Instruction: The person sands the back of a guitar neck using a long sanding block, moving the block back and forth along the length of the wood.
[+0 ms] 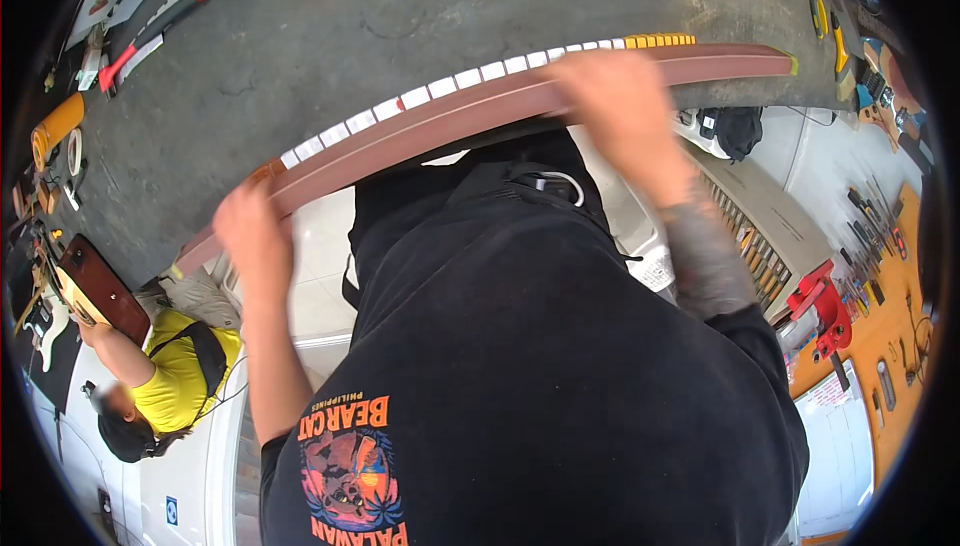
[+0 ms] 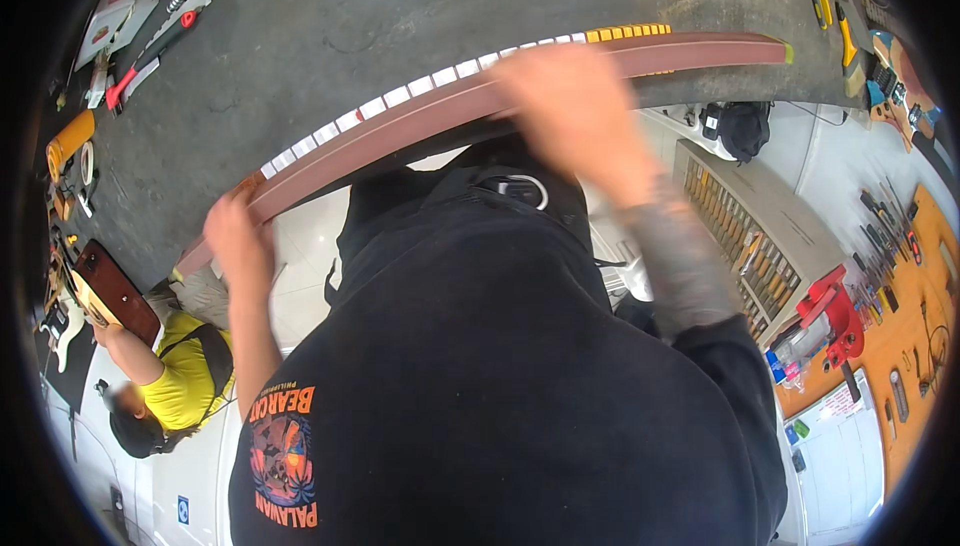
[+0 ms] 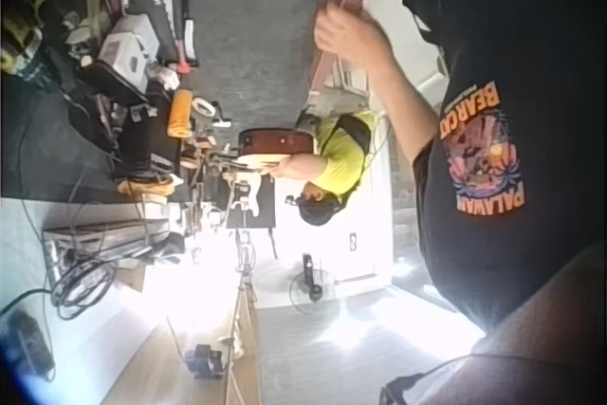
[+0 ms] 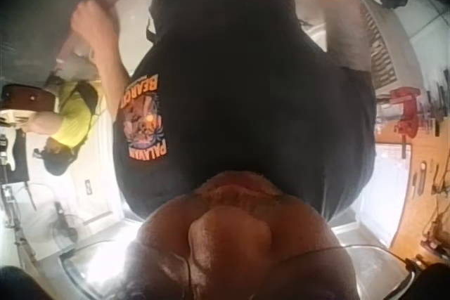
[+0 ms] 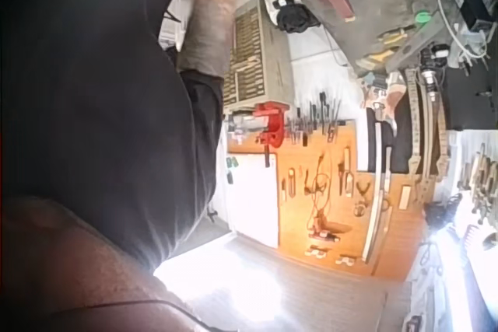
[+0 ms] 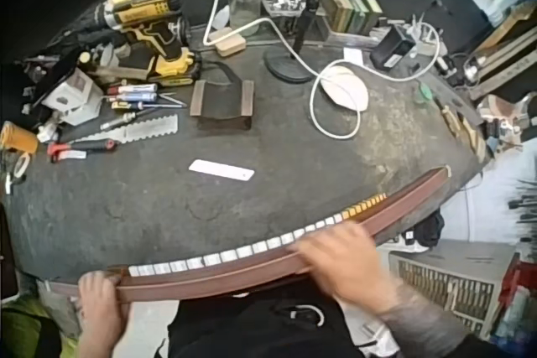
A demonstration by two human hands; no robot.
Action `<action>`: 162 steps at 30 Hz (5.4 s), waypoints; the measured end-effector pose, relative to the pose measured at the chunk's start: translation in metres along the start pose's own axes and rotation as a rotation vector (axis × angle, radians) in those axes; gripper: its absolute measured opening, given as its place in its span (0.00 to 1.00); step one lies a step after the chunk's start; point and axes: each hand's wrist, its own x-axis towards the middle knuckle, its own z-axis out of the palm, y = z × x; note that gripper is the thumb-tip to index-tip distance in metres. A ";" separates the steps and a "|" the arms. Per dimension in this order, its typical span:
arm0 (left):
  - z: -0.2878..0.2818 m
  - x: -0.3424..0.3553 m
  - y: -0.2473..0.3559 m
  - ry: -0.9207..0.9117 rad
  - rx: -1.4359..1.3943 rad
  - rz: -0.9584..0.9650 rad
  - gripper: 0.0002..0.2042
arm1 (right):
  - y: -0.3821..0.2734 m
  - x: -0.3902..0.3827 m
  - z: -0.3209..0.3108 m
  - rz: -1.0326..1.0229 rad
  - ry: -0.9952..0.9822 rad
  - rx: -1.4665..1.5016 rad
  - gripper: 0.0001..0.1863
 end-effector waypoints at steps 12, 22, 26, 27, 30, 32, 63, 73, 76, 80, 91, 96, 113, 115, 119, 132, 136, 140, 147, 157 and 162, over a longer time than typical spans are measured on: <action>-0.012 0.004 -0.042 -0.006 -0.031 -0.008 0.22 | -0.029 0.021 0.019 0.041 -0.057 0.048 0.20; -0.022 0.077 0.080 -0.031 -0.060 0.067 0.20 | 0.080 -0.026 -0.042 0.017 -0.125 -0.055 0.24; -0.014 0.013 -0.052 0.033 0.018 0.002 0.22 | -0.040 0.028 0.022 -0.001 -0.035 0.015 0.21; -0.017 0.010 -0.058 0.021 0.015 -0.001 0.23 | -0.041 0.027 0.022 -0.007 -0.037 0.021 0.21; -0.009 0.019 -0.029 -0.102 0.013 0.019 0.25 | -0.007 0.008 0.007 -0.014 -0.034 0.031 0.17; -0.009 0.047 0.050 0.011 -0.049 0.097 0.24 | 0.045 -0.024 -0.028 0.036 -0.045 -0.071 0.21; 0.005 0.020 0.083 0.153 -0.047 0.041 0.18 | 0.045 -0.049 -0.031 0.009 -0.049 -0.059 0.25; -0.002 -0.034 -0.033 0.076 -0.066 -0.105 0.28 | -0.055 -0.008 0.023 0.019 -0.003 0.010 0.21; 0.003 -0.019 0.003 0.049 -0.038 -0.062 0.26 | -0.030 -0.022 0.011 0.020 0.014 0.047 0.23; -0.010 0.045 0.132 0.074 -0.100 0.023 0.19 | 0.071 -0.070 -0.050 0.087 -0.065 -0.077 0.25; -0.002 -0.019 -0.016 0.020 -0.040 -0.031 0.25 | -0.040 -0.015 0.019 0.027 0.055 0.107 0.19; -0.017 0.050 0.141 -0.005 -0.170 0.046 0.23 | 0.088 -0.081 -0.056 0.094 -0.086 -0.091 0.27; -0.018 0.054 0.139 0.017 -0.175 0.126 0.16 | 0.094 -0.069 -0.062 0.076 -0.104 -0.093 0.23; -0.016 0.050 0.116 -0.036 -0.165 0.063 0.15 | 0.071 -0.064 -0.045 0.011 -0.063 -0.071 0.21; -0.008 -0.017 -0.026 -0.014 -0.067 -0.080 0.22 | -0.056 -0.001 0.025 -0.031 0.022 0.084 0.19; -0.005 0.028 0.055 0.015 -0.030 0.032 0.15 | 0.023 -0.044 -0.010 0.004 -0.021 -0.010 0.23; -0.013 -0.015 -0.024 -0.005 -0.045 -0.064 0.25 | -0.051 0.000 0.027 -0.006 0.045 0.096 0.19; -0.004 0.026 0.058 -0.003 -0.013 0.105 0.19 | 0.031 -0.041 -0.017 0.024 -0.018 -0.057 0.21; -0.007 0.026 0.037 -0.029 -0.092 0.083 0.24 | 0.020 -0.034 -0.001 0.056 -0.005 -0.017 0.22; -0.025 0.072 0.111 -0.042 -0.137 0.135 0.19 | 0.081 -0.044 -0.043 0.063 -0.057 -0.096 0.24; -0.028 0.061 0.063 -0.074 -0.091 0.100 0.19 | 0.040 -0.026 -0.017 0.104 -0.043 -0.029 0.24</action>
